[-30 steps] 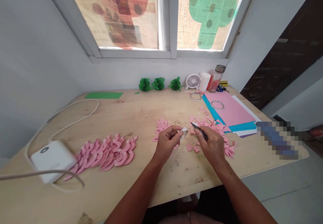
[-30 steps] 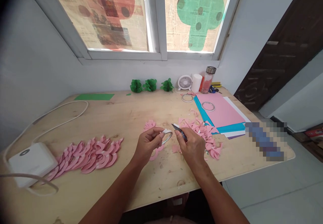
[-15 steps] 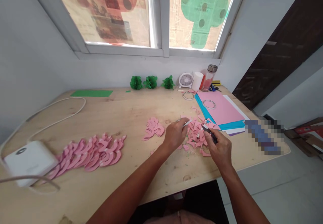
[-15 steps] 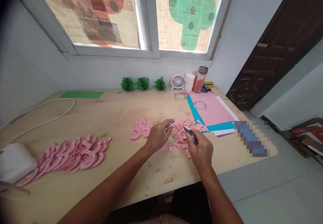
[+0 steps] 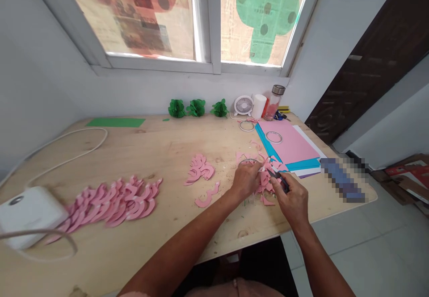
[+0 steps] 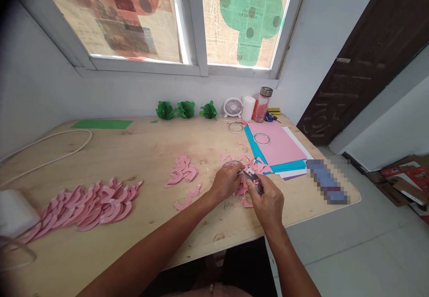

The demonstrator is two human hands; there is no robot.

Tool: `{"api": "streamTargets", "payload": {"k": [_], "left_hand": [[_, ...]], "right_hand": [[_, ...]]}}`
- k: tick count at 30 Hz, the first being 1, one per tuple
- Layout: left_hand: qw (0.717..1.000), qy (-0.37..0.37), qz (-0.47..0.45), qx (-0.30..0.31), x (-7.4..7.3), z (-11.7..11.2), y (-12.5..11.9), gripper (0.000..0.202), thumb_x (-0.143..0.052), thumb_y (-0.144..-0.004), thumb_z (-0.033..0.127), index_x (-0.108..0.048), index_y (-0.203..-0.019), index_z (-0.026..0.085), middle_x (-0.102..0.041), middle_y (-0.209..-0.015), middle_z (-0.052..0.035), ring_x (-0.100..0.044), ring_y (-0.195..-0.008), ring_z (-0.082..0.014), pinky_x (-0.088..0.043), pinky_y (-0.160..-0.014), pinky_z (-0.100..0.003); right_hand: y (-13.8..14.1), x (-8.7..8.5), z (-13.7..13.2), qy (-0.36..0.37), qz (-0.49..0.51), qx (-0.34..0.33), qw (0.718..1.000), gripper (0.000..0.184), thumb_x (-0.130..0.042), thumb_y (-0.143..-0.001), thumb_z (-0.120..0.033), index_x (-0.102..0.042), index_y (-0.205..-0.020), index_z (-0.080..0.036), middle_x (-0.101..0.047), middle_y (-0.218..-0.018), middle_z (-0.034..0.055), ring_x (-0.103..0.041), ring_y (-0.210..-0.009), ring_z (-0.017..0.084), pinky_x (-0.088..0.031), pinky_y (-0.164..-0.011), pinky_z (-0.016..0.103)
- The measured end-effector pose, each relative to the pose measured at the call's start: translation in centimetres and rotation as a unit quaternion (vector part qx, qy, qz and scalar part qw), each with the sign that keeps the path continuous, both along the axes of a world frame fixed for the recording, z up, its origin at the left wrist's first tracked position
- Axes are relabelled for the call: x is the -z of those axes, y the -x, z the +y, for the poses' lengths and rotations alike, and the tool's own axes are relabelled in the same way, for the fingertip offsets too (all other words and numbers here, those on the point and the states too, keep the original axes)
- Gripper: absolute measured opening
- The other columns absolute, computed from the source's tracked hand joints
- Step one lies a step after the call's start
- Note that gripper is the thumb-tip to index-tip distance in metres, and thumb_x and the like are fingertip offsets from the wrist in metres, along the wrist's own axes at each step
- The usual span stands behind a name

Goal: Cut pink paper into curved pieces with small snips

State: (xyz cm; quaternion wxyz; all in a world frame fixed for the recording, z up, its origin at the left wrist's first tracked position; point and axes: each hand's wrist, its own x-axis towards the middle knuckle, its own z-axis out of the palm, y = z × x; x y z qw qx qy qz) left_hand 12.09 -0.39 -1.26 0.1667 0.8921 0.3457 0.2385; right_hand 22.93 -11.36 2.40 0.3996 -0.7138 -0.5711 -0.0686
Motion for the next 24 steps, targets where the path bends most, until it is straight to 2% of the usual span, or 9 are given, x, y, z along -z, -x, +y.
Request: {"api": "streamTargets", "payload": {"k": [6,12,15,18,21,24], "left_hand": [[0.997,0.009,-0.048,0.059,0.3,-0.3,0.3,0.030,-0.049,-0.079,0.020,-0.057,-0.108,0.018,-0.066,-0.089,-0.0082,-0.059,-0.086,-0.0215,-0.042,-0.078,-0.034],[0.992,0.070,-0.076,0.078,0.4,-0.4,0.8,0.021,-0.052,-0.076,0.016,-0.063,-0.094,0.018,-0.067,-0.087,-0.0075,-0.059,-0.086,-0.0208,-0.043,-0.077,-0.032],[0.989,0.084,-0.105,0.059,0.3,-0.5,1.6,0.022,-0.052,-0.075,0.014,-0.065,-0.092,0.018,-0.067,-0.090,-0.0080,-0.059,-0.088,-0.0213,-0.043,-0.080,-0.033],[0.982,0.112,-0.151,0.002,-0.1,-0.7,3.7,0.023,-0.050,-0.074,0.011,-0.066,-0.088,0.018,-0.068,-0.090,-0.0081,-0.059,-0.090,-0.0219,-0.044,-0.081,-0.035],[0.955,0.185,-0.228,-0.046,-0.8,-0.8,6.6,0.021,-0.049,-0.075,0.012,-0.067,-0.085,0.019,-0.069,-0.087,-0.0052,-0.061,-0.085,-0.0191,-0.045,-0.078,-0.033],[0.904,0.283,-0.314,-0.066,-1.5,-0.9,9.1,0.012,-0.055,-0.073,0.020,-0.067,-0.078,0.018,-0.069,-0.079,-0.0043,-0.063,-0.075,-0.0172,-0.047,-0.070,-0.029]], "right_hand": [[0.3,0.5,0.2,0.011,-0.003,-0.001,1.000,0.029,-0.052,-0.082,-0.043,-0.064,-0.082,-0.016,-0.063,-0.064,0.0026,-0.054,-0.056,0.014,-0.039,-0.056,0.024],[1.0,0.6,0.2,0.026,0.001,-0.008,1.000,0.030,-0.052,-0.082,-0.043,-0.064,-0.081,-0.016,-0.063,-0.063,0.0022,-0.053,-0.055,0.013,-0.039,-0.055,0.024],[1.3,0.2,0.2,0.026,-0.006,-0.011,1.000,0.031,-0.050,-0.083,-0.044,-0.064,-0.083,-0.015,-0.063,-0.064,0.0024,-0.054,-0.055,0.013,-0.038,-0.055,0.024],[1.9,0.3,0.3,0.033,-0.025,-0.016,0.999,0.033,-0.050,-0.083,-0.045,-0.064,-0.085,-0.015,-0.063,-0.065,0.0029,-0.055,-0.056,0.014,-0.038,-0.056,0.024],[2.7,0.7,0.6,0.034,-0.056,-0.028,0.997,0.034,-0.049,-0.083,-0.046,-0.064,-0.085,-0.015,-0.063,-0.066,0.0037,-0.055,-0.057,0.014,-0.038,-0.056,0.024],[4.0,1.3,0.9,0.024,-0.077,-0.047,0.996,0.034,-0.048,-0.084,-0.045,-0.064,-0.085,-0.016,-0.064,-0.067,0.0045,-0.056,-0.057,0.014,-0.037,-0.054,0.023]]}}
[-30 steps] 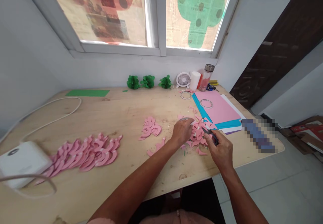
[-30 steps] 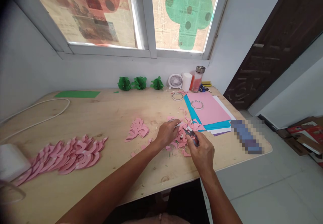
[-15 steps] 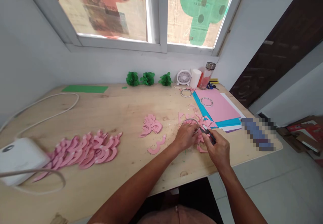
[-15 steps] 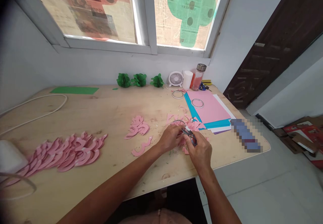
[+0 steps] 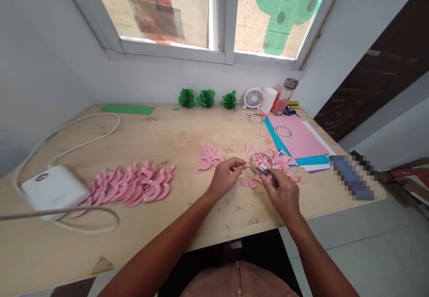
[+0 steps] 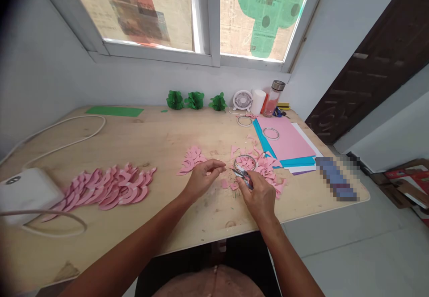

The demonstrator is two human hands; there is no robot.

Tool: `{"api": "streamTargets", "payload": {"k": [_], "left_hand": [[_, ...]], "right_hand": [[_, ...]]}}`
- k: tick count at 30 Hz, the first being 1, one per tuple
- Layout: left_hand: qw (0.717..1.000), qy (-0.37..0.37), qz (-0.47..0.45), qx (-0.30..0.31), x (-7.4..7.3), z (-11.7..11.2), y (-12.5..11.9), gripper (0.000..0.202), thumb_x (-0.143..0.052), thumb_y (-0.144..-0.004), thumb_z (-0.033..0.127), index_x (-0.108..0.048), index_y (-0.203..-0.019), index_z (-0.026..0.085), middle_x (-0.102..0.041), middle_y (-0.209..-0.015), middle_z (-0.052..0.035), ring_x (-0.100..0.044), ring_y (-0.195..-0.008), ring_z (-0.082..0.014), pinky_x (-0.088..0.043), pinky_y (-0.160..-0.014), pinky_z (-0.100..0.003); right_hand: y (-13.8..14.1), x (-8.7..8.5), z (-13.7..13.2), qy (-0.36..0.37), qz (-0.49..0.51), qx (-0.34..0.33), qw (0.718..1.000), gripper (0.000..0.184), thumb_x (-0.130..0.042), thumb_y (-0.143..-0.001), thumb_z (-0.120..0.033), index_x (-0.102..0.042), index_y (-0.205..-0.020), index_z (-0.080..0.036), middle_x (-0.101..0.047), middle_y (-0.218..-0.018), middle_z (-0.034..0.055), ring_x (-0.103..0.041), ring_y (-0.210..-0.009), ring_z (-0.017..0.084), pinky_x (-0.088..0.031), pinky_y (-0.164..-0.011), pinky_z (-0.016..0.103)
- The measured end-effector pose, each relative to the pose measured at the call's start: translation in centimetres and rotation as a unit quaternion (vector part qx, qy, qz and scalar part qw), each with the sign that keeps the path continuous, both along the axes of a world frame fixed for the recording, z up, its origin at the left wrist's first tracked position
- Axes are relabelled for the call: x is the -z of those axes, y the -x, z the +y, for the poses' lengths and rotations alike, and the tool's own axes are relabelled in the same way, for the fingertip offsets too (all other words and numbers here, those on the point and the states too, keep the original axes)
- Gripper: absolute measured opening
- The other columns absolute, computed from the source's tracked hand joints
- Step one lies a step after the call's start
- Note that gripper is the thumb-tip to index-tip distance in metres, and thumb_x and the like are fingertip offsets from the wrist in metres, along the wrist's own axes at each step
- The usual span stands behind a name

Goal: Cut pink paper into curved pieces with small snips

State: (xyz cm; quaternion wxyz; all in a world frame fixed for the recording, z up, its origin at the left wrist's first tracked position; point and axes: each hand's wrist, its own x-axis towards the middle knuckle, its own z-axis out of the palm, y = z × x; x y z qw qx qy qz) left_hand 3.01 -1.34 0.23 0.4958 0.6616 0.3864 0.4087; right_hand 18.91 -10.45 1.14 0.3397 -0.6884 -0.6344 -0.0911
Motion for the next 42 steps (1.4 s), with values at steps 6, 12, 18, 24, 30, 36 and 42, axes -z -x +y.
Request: {"api": "streamTargets", "payload": {"k": [6,12,18,24,30,36,42], "left_hand": [[0.982,0.143,-0.118,0.043,-0.9,-0.2,2.9,0.018,-0.060,-0.072,0.026,-0.066,-0.083,0.013,-0.068,-0.073,-0.0055,-0.062,-0.069,-0.0144,-0.046,-0.065,-0.025],[0.977,0.150,-0.135,0.075,-0.5,0.1,4.1,0.020,-0.060,-0.072,0.029,-0.066,-0.084,0.014,-0.069,-0.075,-0.0064,-0.060,-0.068,-0.0142,-0.045,-0.063,-0.026],[0.978,0.143,-0.115,0.101,-0.5,0.2,4.4,0.016,-0.059,-0.072,0.027,-0.067,-0.079,0.014,-0.067,-0.069,-0.0043,-0.057,-0.062,-0.0120,-0.043,-0.060,-0.023],[0.978,0.175,-0.087,0.078,-0.2,0.3,4.5,0.026,-0.057,-0.074,0.034,-0.061,-0.059,0.013,-0.059,-0.053,-0.0027,-0.050,-0.049,-0.0101,-0.038,-0.048,-0.021],[0.964,0.220,-0.108,0.104,0.0,0.2,4.4,0.021,-0.060,-0.073,0.031,-0.063,-0.064,0.013,-0.061,-0.054,-0.0028,-0.051,-0.048,-0.0090,-0.039,-0.049,-0.021],[0.964,0.215,-0.122,0.099,-0.3,0.1,4.4,0.017,-0.062,-0.071,0.027,-0.062,-0.062,0.013,-0.060,-0.056,-0.0018,-0.050,-0.049,-0.0084,-0.038,-0.049,-0.020],[0.975,0.184,-0.097,0.082,-0.1,-0.1,4.3,0.015,-0.060,-0.070,0.025,-0.060,-0.061,0.013,-0.060,-0.057,-0.0009,-0.050,-0.049,-0.0080,-0.039,-0.049,-0.020]], "right_hand": [[2.5,0.2,0.4,0.020,-0.029,-0.041,0.999,0.031,-0.049,-0.084,-0.044,-0.063,-0.085,-0.016,-0.063,-0.066,0.0032,-0.056,-0.056,0.013,-0.034,-0.051,0.022],[3.5,0.5,0.6,0.029,-0.076,-0.065,0.995,0.033,-0.048,-0.085,-0.044,-0.065,-0.087,-0.016,-0.064,-0.067,0.0036,-0.057,-0.055,0.012,-0.031,-0.049,0.022],[3.8,0.6,0.7,0.053,-0.110,-0.078,0.989,0.033,-0.047,-0.086,-0.045,-0.064,-0.087,-0.017,-0.064,-0.066,0.0030,-0.058,-0.056,0.013,-0.030,-0.050,0.023],[4.0,0.5,0.9,0.055,-0.117,-0.089,0.988,0.032,-0.047,-0.086,-0.045,-0.064,-0.085,-0.017,-0.065,-0.068,0.0030,-0.058,-0.058,0.013,-0.029,-0.050,0.023],[4.1,0.5,0.9,0.073,-0.122,-0.098,0.985,0.033,-0.046,-0.087,-0.045,-0.063,-0.085,-0.017,-0.064,-0.068,0.0032,-0.058,-0.059,0.013,-0.029,-0.050,0.023],[4.3,0.5,0.8,0.083,-0.128,-0.101,0.983,0.033,-0.046,-0.087,-0.045,-0.063,-0.087,-0.017,-0.065,-0.071,0.0039,-0.058,-0.060,0.013,-0.029,-0.051,0.023],[4.4,0.7,0.6,0.086,-0.127,-0.103,0.983,0.029,-0.048,-0.086,-0.043,-0.062,-0.088,-0.018,-0.065,-0.072,0.0032,-0.059,-0.061,0.013,-0.030,-0.052,0.024]]}}
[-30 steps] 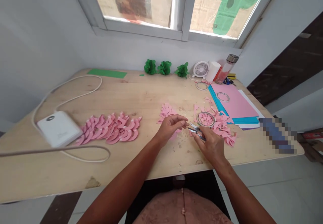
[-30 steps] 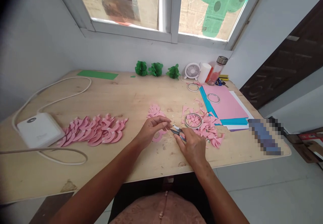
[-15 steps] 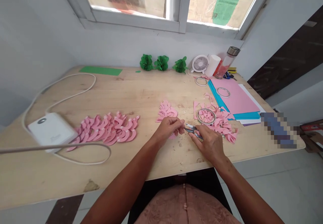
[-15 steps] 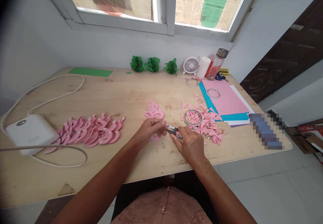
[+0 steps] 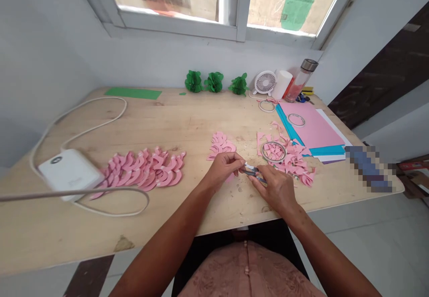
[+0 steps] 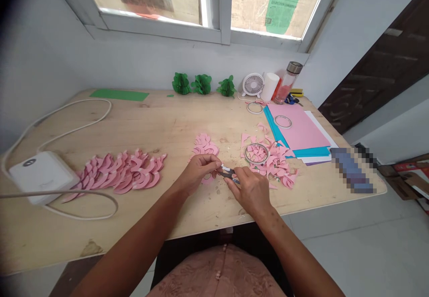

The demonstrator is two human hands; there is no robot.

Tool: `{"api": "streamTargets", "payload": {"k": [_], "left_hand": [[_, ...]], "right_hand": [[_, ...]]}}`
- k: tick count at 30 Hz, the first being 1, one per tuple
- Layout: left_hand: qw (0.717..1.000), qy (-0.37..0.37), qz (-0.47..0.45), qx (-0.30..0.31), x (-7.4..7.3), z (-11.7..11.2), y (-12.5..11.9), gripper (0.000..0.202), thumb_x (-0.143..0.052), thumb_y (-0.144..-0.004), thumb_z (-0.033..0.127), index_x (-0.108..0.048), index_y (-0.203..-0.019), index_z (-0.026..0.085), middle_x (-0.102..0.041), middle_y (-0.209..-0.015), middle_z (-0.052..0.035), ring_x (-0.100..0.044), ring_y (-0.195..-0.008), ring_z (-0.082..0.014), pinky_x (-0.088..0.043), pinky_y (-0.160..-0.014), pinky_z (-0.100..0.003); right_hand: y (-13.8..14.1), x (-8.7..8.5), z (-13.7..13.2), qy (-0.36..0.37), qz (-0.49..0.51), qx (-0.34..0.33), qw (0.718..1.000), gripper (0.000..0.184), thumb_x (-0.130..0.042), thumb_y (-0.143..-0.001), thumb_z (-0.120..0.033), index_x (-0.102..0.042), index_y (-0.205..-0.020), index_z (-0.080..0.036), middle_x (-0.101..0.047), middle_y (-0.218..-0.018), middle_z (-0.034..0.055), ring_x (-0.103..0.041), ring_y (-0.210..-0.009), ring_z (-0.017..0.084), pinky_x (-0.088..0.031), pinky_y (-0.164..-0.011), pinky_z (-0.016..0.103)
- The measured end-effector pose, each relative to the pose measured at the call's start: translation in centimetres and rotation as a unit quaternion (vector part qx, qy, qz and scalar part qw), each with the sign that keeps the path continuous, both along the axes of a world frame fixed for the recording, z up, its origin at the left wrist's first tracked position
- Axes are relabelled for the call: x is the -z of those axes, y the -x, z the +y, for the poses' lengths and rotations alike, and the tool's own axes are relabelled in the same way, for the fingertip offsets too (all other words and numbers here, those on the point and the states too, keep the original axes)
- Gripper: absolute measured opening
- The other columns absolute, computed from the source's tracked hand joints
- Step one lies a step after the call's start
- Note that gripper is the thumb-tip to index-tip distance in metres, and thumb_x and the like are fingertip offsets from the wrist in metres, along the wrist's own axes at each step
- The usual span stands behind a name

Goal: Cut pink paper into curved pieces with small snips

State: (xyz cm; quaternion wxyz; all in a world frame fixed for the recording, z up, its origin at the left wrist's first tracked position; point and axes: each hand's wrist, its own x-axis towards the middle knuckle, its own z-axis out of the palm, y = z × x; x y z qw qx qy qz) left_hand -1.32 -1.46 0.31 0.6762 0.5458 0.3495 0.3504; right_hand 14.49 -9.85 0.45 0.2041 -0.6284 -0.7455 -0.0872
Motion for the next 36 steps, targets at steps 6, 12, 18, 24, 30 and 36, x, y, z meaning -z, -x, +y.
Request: {"api": "streamTargets", "payload": {"k": [6,12,18,24,30,36], "left_hand": [[0.980,-0.162,0.071,-0.090,0.5,-0.6,-0.7,0.012,-0.058,-0.069,0.023,-0.061,-0.061,0.015,-0.059,-0.057,0.0006,-0.051,-0.055,-0.0099,-0.040,-0.052,-0.021],[0.957,-0.242,0.077,-0.142,0.8,-1.4,-1.2,0.012,-0.056,-0.072,0.021,-0.061,-0.062,0.016,-0.061,-0.061,0.0007,-0.052,-0.058,-0.0099,-0.043,-0.059,-0.022],[0.970,-0.139,0.023,-0.199,1.2,-0.9,-1.2,0.012,-0.058,-0.073,0.026,-0.062,-0.068,0.016,-0.063,-0.064,-0.0013,-0.055,-0.058,-0.0108,-0.044,-0.055,-0.022],[0.976,-0.081,0.014,-0.202,0.9,-0.9,-1.3,0.012,-0.059,-0.072,0.026,-0.062,-0.067,0.016,-0.063,-0.060,-0.0010,-0.054,-0.053,-0.0106,-0.043,-0.050,-0.021],[0.982,-0.074,0.014,-0.174,0.8,-1.1,-1.4,0.013,-0.061,-0.071,0.027,-0.062,-0.066,0.015,-0.062,-0.059,-0.0014,-0.054,-0.054,-0.0102,-0.044,-0.053,-0.022],[0.984,-0.077,0.006,-0.158,0.9,-1.0,-1.5,0.015,-0.062,-0.070,0.029,-0.062,-0.064,0.015,-0.062,-0.058,-0.0012,-0.054,-0.055,-0.0102,-0.043,-0.053,-0.022]], "right_hand": [[0.3,0.1,-0.3,0.004,0.039,0.021,0.999,0.027,-0.048,-0.086,-0.042,-0.061,-0.088,-0.018,-0.066,-0.073,0.0028,-0.059,-0.062,0.015,-0.031,-0.054,0.024],[0.2,0.7,-1.0,0.018,0.079,0.037,0.996,0.026,-0.048,-0.086,-0.041,-0.061,-0.088,-0.018,-0.064,-0.070,0.0021,-0.056,-0.059,0.014,-0.033,-0.056,0.023],[-2.2,1.5,-1.4,-0.041,0.057,0.112,0.991,0.027,-0.050,-0.085,-0.042,-0.063,-0.088,-0.018,-0.062,-0.069,0.0030,-0.056,-0.064,0.016,-0.035,-0.061,0.025],[-5.3,1.9,-0.6,-0.080,-0.002,0.204,0.976,0.030,-0.051,-0.083,-0.044,-0.065,-0.089,-0.018,-0.062,-0.077,0.0065,-0.056,-0.074,0.019,-0.035,-0.063,0.027],[-5.9,2.9,-0.1,-0.052,0.009,0.260,0.964,0.029,-0.054,-0.081,-0.045,-0.064,-0.092,-0.020,-0.062,-0.081,0.0053,-0.055,-0.074,0.019,-0.030,-0.057,0.027],[-6.3,3.5,0.1,-0.053,0.022,0.263,0.963,0.030,-0.053,-0.081,-0.045,-0.062,-0.094,-0.019,-0.062,-0.085,0.0070,-0.053,-0.080,0.021,-0.034,-0.064,0.029]]}}
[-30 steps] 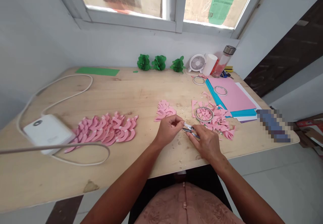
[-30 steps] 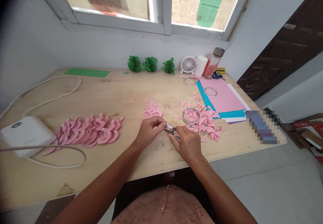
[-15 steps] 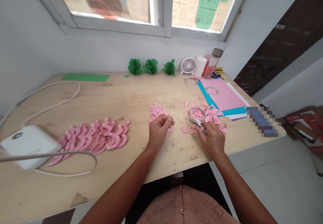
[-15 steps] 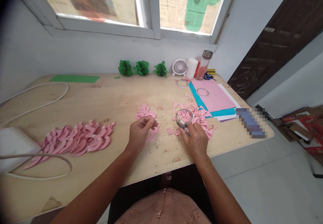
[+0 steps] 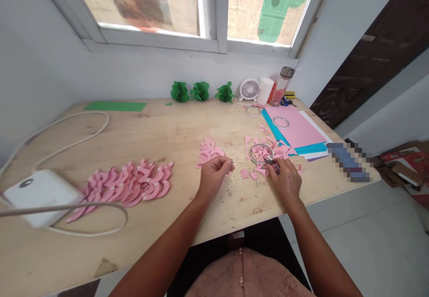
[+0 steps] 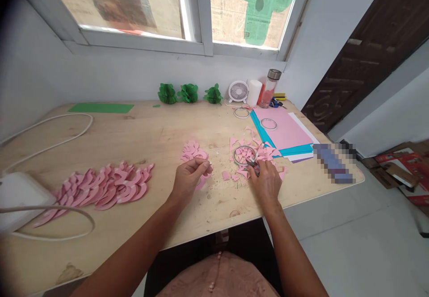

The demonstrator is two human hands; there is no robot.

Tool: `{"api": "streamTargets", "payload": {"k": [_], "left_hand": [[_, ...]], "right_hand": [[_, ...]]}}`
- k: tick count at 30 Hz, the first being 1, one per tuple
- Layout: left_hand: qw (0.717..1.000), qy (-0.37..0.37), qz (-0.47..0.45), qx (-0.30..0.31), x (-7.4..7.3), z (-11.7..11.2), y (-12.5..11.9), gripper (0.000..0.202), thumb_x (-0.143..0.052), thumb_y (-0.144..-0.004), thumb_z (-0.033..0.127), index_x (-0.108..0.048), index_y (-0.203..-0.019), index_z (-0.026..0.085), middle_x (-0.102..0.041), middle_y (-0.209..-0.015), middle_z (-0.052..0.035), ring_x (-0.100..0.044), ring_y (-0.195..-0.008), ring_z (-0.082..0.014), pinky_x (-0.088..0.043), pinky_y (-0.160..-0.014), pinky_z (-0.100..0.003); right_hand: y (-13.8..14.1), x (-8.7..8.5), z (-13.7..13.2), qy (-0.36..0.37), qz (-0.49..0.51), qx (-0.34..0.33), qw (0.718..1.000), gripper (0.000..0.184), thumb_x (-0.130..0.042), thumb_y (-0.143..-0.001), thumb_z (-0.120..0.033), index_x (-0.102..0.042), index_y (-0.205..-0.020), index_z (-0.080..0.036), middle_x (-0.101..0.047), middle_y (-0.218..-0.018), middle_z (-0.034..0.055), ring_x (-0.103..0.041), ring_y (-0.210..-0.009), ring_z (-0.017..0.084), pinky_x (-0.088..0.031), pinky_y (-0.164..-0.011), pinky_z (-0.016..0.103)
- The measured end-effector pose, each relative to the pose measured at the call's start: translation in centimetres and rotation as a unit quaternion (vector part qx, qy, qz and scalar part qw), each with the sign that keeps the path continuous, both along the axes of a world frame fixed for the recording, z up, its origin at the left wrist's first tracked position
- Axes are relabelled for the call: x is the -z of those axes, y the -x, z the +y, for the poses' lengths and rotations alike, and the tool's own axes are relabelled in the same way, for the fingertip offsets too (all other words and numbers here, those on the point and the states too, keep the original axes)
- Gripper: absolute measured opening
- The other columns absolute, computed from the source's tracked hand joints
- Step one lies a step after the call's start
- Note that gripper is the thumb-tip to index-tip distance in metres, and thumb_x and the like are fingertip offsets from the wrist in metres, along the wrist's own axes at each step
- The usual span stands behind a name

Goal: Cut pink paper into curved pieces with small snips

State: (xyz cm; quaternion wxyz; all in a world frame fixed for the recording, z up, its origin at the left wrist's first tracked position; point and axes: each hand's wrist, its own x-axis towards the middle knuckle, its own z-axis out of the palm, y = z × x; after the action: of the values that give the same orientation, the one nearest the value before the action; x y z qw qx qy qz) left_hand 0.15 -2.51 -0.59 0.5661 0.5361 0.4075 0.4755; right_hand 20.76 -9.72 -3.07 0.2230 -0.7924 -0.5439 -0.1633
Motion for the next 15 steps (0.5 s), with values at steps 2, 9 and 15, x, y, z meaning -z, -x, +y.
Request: {"api": "streamTargets", "payload": {"k": [2,9,15], "left_hand": [[1.000,-0.005,0.000,0.012,0.1,0.0,0.0,0.015,-0.062,-0.070,0.029,-0.062,-0.064,0.015,-0.062,-0.059,-0.0013,-0.054,-0.055,-0.0103,-0.043,-0.053,-0.022],[0.997,-0.037,0.001,0.072,0.1,-0.1,0.0,0.017,-0.058,-0.075,0.030,-0.060,-0.067,0.015,-0.062,-0.062,-0.0017,-0.055,-0.057,-0.0107,-0.044,-0.055,-0.023],[0.989,-0.078,0.030,0.125,0.2,-0.5,0.0,0.019,-0.054,-0.079,0.032,-0.060,-0.071,0.015,-0.061,-0.066,-0.0025,-0.057,-0.064,-0.0123,-0.047,-0.061,-0.024]], "right_hand": [[-0.2,0.0,-0.1,-0.014,0.002,-0.012,1.000,0.030,-0.054,-0.081,-0.044,-0.062,-0.094,-0.018,-0.061,-0.086,0.0081,-0.052,-0.083,0.023,-0.036,-0.069,0.031],[2.5,-2.3,-0.6,-0.073,0.204,-0.139,0.966,0.021,-0.046,-0.085,-0.031,-0.062,-0.092,-0.019,-0.062,-0.083,0.0065,-0.054,-0.074,0.019,-0.042,-0.069,0.031],[7.2,-3.9,0.0,-0.029,0.342,-0.252,0.905,0.019,-0.048,-0.083,-0.026,-0.063,-0.093,-0.020,-0.064,-0.085,0.0061,-0.057,-0.077,0.018,-0.044,-0.064,0.029]]}}
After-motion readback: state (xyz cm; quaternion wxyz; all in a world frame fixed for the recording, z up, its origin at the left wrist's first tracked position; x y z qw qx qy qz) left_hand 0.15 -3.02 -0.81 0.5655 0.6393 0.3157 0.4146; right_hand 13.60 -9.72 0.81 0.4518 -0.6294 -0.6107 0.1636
